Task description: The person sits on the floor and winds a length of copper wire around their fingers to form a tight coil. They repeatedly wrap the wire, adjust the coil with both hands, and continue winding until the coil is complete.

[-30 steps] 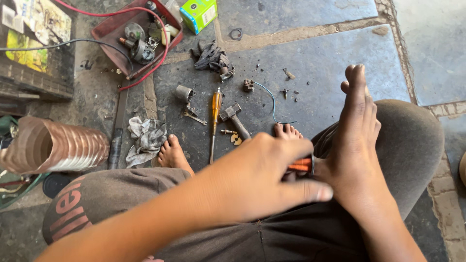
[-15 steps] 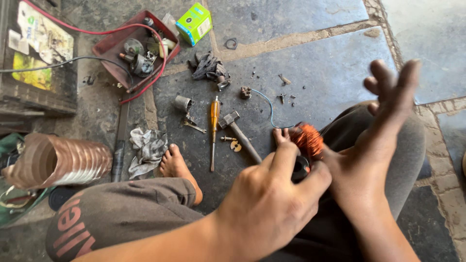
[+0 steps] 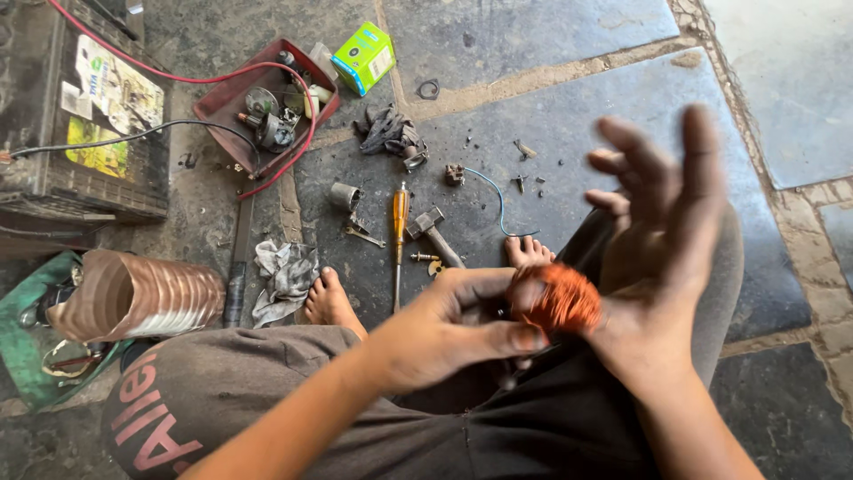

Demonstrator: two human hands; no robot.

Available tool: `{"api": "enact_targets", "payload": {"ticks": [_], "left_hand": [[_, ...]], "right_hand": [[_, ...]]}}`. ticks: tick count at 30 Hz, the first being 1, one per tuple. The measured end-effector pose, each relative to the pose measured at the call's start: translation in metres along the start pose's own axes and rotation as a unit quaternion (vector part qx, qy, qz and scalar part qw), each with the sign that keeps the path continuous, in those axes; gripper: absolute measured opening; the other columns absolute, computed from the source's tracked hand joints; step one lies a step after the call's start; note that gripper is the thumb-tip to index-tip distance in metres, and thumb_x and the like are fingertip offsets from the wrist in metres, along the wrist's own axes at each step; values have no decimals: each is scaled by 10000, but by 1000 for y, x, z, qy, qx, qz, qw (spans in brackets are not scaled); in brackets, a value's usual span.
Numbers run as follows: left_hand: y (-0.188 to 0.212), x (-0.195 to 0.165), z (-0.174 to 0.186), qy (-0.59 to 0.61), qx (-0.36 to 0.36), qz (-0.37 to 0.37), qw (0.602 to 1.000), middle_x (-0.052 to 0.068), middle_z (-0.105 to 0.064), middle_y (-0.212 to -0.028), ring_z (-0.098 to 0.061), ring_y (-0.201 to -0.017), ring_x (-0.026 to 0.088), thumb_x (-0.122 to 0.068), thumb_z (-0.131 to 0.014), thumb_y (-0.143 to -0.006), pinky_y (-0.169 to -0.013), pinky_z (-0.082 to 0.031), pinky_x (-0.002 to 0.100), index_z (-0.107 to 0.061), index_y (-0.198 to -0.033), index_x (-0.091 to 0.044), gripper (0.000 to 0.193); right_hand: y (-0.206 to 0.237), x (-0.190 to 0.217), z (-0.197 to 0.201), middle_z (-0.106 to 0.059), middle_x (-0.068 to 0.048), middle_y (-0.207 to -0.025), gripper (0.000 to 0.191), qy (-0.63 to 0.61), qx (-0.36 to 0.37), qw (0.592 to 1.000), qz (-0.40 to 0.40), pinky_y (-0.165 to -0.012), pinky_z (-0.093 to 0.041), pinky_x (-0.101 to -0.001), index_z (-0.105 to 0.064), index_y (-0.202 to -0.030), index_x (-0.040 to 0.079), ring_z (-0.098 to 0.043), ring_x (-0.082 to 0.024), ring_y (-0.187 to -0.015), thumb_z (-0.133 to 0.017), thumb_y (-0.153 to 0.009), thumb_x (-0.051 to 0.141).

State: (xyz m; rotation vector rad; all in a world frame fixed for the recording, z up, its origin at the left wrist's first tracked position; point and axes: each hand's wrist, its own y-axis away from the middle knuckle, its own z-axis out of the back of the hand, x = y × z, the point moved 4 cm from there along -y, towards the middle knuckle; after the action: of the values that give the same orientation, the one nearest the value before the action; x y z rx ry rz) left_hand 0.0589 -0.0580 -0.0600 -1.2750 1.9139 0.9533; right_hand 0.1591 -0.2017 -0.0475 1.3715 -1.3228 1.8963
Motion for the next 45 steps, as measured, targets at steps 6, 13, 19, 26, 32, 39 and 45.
{"api": "enact_targets", "payload": {"ticks": [6,13,19,26,32,39,45], "left_hand": [[-3,0,25,10,-26,31,999,33,-706,-1012,-695,-869,98,-214,-681,-990,-722,-610,297,-664,-1157,-17,258],[-2,-30,11,-82,-124,-39,988,84,-733,-938,-648,-757,108,-220,-656,-1008,-673,-562,273,-688,-1094,14,252],[27,-59,-34,-445,-202,-263,832,147,-743,-1030,-745,-982,205,-193,-725,-967,-861,-589,310,-643,-1068,19,249],[39,-70,-42,-333,-222,-287,870,135,-712,-1073,-732,-1027,164,-172,-615,-1003,-891,-584,315,-588,-1113,25,227],[33,-47,-32,-313,-167,-128,926,-7,-630,-691,-600,-643,41,-252,-600,-1004,-573,-495,252,-673,-954,-1,266],[12,0,5,-31,-118,55,991,10,-580,-683,-566,-553,101,-301,-609,-1024,-515,-483,265,-663,-959,-14,299],[2,23,14,57,-136,125,981,40,-589,-697,-618,-551,161,-413,-504,-1039,-510,-540,318,-640,-921,-37,416]], "right_hand": [[-9,15,-16,-425,-165,-1671,1361,-53,168,984,-28,-1268,-387,-461,-136,-1692,85,-426,-272,-1539,-931,-632,398],[-14,12,-14,-317,-182,-1722,1345,89,272,955,-71,-1256,-293,-484,-112,-1676,56,-337,-327,-1606,-923,-629,287],[-16,10,-13,-246,-189,-1741,1333,123,248,959,-65,-1262,-284,-502,-112,-1669,59,-322,-349,-1594,-888,-598,225],[-10,18,-11,-265,-201,-1673,1284,265,63,960,61,-1260,-393,-483,-90,-1643,91,-368,-334,-1539,-955,-722,322],[-4,17,3,-328,-127,-1619,1291,357,-38,921,150,-1222,-427,-352,-89,-1699,154,-398,-247,-1505,-993,-811,399],[7,11,11,-368,-65,-1627,1254,268,-40,955,118,-1191,-424,-287,-118,-1660,215,-438,-185,-1491,-1003,-779,325],[10,4,15,-306,-27,-1671,1316,125,19,988,85,-1149,-412,-256,-151,-1669,212,-424,-147,-1476,-1019,-682,263]]}}
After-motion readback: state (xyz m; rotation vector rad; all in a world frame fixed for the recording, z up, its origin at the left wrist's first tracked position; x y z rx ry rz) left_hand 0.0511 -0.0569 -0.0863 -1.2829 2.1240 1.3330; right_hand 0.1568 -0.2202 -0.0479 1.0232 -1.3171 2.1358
